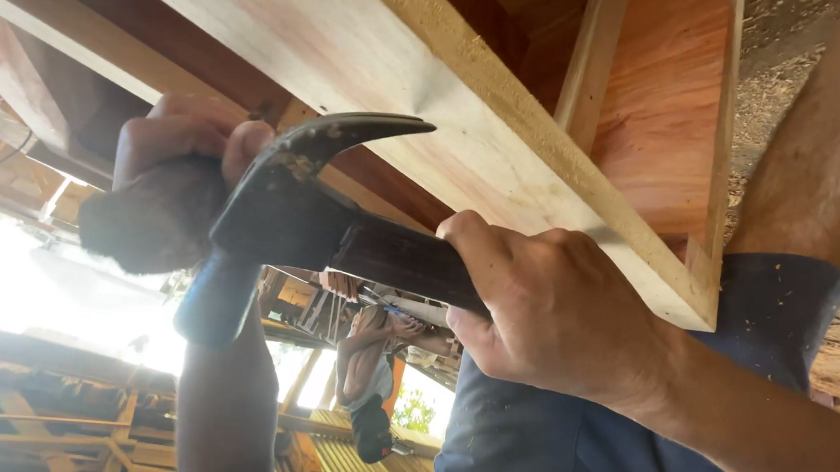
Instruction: The person hammers nails into the joints of an unfinished wooden cabinet frame, holding a claw hammer in one hand while steadying the wood with the other. They use a metal punch to set nails, briefly walk across the workshop to pick up a screwdriver, and return to drive or adjust fasteners in the frame.
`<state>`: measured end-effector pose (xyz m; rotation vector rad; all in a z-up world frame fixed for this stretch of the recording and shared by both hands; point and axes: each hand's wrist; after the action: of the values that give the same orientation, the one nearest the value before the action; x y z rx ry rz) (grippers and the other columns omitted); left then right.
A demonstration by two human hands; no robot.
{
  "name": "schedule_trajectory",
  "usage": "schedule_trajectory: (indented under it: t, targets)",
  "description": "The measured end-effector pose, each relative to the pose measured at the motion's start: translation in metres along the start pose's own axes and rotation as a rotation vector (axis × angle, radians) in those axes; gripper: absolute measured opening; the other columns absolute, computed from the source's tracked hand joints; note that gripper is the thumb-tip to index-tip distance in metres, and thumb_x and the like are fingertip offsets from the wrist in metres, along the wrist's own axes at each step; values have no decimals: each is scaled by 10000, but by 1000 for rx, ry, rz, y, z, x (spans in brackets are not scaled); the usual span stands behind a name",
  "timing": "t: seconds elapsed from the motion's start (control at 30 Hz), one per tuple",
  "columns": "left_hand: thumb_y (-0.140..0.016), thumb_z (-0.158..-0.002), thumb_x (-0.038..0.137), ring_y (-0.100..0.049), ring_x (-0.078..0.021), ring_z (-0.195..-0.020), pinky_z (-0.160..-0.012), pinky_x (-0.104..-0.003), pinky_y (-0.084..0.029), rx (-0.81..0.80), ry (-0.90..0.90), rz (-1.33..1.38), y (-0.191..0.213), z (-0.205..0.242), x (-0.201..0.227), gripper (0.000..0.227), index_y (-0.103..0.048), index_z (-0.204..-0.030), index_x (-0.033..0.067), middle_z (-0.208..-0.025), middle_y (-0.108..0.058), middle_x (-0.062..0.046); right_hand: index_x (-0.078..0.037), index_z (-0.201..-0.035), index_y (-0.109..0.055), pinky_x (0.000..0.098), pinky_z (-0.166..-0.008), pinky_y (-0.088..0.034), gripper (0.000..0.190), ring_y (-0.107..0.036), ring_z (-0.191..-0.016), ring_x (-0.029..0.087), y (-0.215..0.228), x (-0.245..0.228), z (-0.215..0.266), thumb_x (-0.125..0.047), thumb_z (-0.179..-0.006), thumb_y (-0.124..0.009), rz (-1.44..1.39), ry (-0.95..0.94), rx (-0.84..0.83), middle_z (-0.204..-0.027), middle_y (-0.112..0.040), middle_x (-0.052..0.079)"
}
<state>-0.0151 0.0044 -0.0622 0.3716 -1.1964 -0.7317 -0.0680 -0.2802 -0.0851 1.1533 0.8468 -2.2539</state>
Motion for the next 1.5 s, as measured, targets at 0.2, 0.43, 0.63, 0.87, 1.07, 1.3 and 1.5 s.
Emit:
schedule_trajectory:
  t: [0.2,0.43,0.63,0.87,1.07,1.3,1.5]
  targets:
    - [-793,-1059,67,-613,-107,-622,-539,-234,-465,-159,60,32,26,4,-25,185,-626,-982,46,-818,-705,-102,16,-1072,-531,404,-433,-543,476,-687,-485,317,5,3,3,-90,-708,-818,-60,55,106,-566,-629,172]
    - [-798,-1013,179,-634,-50,-696,-568,-211,-508,-227,325,154,31,9,-40,183,-652,-977,75,-891,-693,-20,5,-1144,-513,329,-382,-533,477,-703,-465,209,13,1,3,-105,-772,-790,-157,43,40,-617,-671,127]
    - [-776,-1004,243,-657,-45,-728,-624,-205,-538,-344,271,135,25,3,-25,190,-679,-1031,82,-910,-705,2,-15,-1087,-507,351,-418,-525,373,-669,-485,230,8,-1,-4,-103,-830,-763,-56,43,46,-612,-658,112]
    - [-756,-1036,229,-686,-108,-693,-561,-209,-532,-284,163,215,24,14,-24,218,-671,-1077,33,-898,-716,-61,-39,-1113,-553,380,-513,-551,353,-702,-553,238,4,3,0,-204,-907,-788,182,-139,-80,-717,-692,111]
    - [-752,-1110,155,-678,-159,-729,-583,-261,-529,104,-28,-47,17,20,-4,275,-517,-1077,16,-896,-664,-124,44,-1165,-557,393,-552,-544,596,-687,-607,276,7,2,11,-96,-683,-877,92,233,258,-728,-666,148]
    - [-770,-1047,161,-591,-128,-599,-522,-247,-455,26,89,-18,5,6,-3,266,-573,-986,-7,-822,-647,-118,14,-1198,-553,370,-501,-519,575,-689,-570,253,15,3,18,-62,-712,-851,-10,140,265,-716,-673,121]
    - [-717,-1002,345,-638,-114,-672,-545,-233,-508,-306,122,320,10,23,-39,377,-655,-1068,-21,-877,-650,-108,10,-1188,-556,372,-546,-536,535,-682,-583,258,18,0,28,-83,-740,-835,-15,165,302,-716,-654,108]
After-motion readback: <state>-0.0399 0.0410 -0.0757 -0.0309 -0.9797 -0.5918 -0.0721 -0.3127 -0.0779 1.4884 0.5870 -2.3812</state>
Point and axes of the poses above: each hand's wrist, its own z-axis away from the middle knuckle, its own y-axis out of the back of the hand, x = y × z
